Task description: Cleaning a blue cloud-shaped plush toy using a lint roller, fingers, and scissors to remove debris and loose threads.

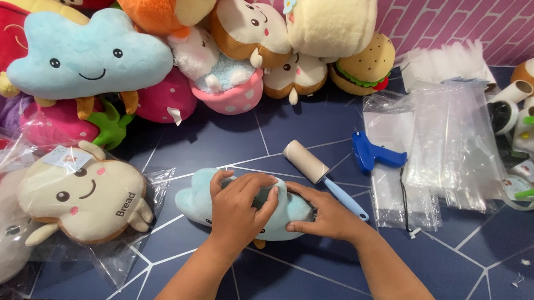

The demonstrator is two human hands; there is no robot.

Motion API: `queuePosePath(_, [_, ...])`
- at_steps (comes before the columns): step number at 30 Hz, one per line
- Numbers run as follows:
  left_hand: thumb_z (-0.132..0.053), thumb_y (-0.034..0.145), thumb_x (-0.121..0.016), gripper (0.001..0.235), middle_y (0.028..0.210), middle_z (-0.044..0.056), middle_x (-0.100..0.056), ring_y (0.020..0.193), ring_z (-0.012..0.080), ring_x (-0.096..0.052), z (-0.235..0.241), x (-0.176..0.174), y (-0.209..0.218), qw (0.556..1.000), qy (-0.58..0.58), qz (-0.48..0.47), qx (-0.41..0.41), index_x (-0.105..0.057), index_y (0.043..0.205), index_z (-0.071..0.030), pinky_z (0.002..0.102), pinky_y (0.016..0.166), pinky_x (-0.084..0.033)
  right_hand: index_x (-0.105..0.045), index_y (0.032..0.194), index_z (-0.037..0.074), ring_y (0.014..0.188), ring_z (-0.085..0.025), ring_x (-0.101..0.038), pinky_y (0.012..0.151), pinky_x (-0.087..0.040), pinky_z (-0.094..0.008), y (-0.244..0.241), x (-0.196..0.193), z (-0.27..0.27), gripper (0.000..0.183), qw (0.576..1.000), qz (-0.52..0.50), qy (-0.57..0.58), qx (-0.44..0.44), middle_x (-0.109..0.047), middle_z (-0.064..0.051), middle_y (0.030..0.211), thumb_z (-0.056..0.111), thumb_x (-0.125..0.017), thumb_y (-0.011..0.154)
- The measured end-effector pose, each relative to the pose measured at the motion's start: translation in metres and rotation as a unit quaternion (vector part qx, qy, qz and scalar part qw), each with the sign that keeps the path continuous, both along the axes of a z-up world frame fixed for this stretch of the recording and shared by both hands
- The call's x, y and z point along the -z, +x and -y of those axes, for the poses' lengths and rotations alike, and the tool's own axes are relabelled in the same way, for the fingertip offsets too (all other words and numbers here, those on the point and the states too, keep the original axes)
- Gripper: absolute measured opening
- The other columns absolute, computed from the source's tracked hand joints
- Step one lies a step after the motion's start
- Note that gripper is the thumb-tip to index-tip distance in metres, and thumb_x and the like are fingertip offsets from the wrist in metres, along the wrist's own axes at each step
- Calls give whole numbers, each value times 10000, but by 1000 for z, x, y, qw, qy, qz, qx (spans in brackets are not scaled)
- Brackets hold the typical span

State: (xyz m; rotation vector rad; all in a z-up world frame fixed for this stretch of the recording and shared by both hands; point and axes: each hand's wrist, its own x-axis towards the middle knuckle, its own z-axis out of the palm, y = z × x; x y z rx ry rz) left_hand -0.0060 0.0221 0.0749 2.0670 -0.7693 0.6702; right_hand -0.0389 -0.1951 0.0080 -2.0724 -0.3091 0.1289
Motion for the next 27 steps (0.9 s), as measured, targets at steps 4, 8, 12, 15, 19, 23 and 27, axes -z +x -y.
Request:
queuePosePath(4, [-188, 876, -763, 96, 818, 38, -784, 834, 217, -764, -1, 5, 2, 1000, -13, -2, 7, -788, 963, -155, 299, 769, -585, -561, 1459, 50, 1265, -416, -627, 1060, -499, -573, -9, -14, -2, 865, 999, 13, -26, 20, -680, -216, 1360, 350, -932, 738])
queuePosePath(8, [-180, 860, -787, 78, 770, 14, -778, 792, 198, -760, 0, 10, 6, 999, -29, 27, -1, -787, 935, -163, 307, 801, -581, -767, 1184, 55, 1084, -329, -755, 957, -588, -484, -11, -9, 20, 397, 983, 138, 83, 84, -783, -166, 1181, 165, -844, 810])
queuePosePath(12, [-183, 863, -794, 69, 767, -6, -780, 796, 164, -757, 2, 28, 12, 998, -28, 44, -18, -778, 930, -178, 338, 932, -520, -704, 1127, -53, 931, -385, -780, 872, -635, -507, -14, -2, 51, 234, 923, 222, 232, 209, -765, -277, 1044, 17, -686, 904])
queuePosePath(15, [-207, 900, -769, 23, 786, -46, -787, 818, 124, -751, 1, 45, 18, 998, -21, 49, -37, -755, 901, -189, 341, 992, -444, -565, 1229, -25, 1021, -423, -746, 973, -613, -526, 0, 49, 113, 229, 841, 245, 431, 219, -701, -299, 1144, 125, -517, 1063])
queuePosePath(19, [-213, 898, -772, 50, 768, -31, -781, 810, 141, -752, 2, 43, 18, 998, -24, 47, -32, -751, 912, -169, 353, 972, -452, -653, 1217, 186, 1063, -288, -750, 1043, -602, -477, -8, 43, 142, 238, 734, 195, 594, 266, -753, -75, 1165, 316, -483, 1112])
queuePosePath(23, [-218, 933, -719, 54, 858, -56, -780, 811, 102, -738, 2, 47, 19, 997, -3, 65, -37, -727, 934, -164, 347, 973, -396, -706, 1078, 191, 937, -170, -730, 960, -591, -363, -13, 18, 139, 156, 604, 171, 697, 347, -747, 5, 1025, 308, -633, 1006])
queuePosePath(27, [-212, 956, -673, 71, 938, -77, -791, 817, 61, -734, 2, 50, 20, 996, 6, 78, -36, -701, 931, -152, 331, 968, -345, -719, 985, 134, 878, -167, -713, 882, -575, -332, -17, 8, 135, 106, 520, 172, 769, 330, -732, -2, 930, 236, -709, 961])
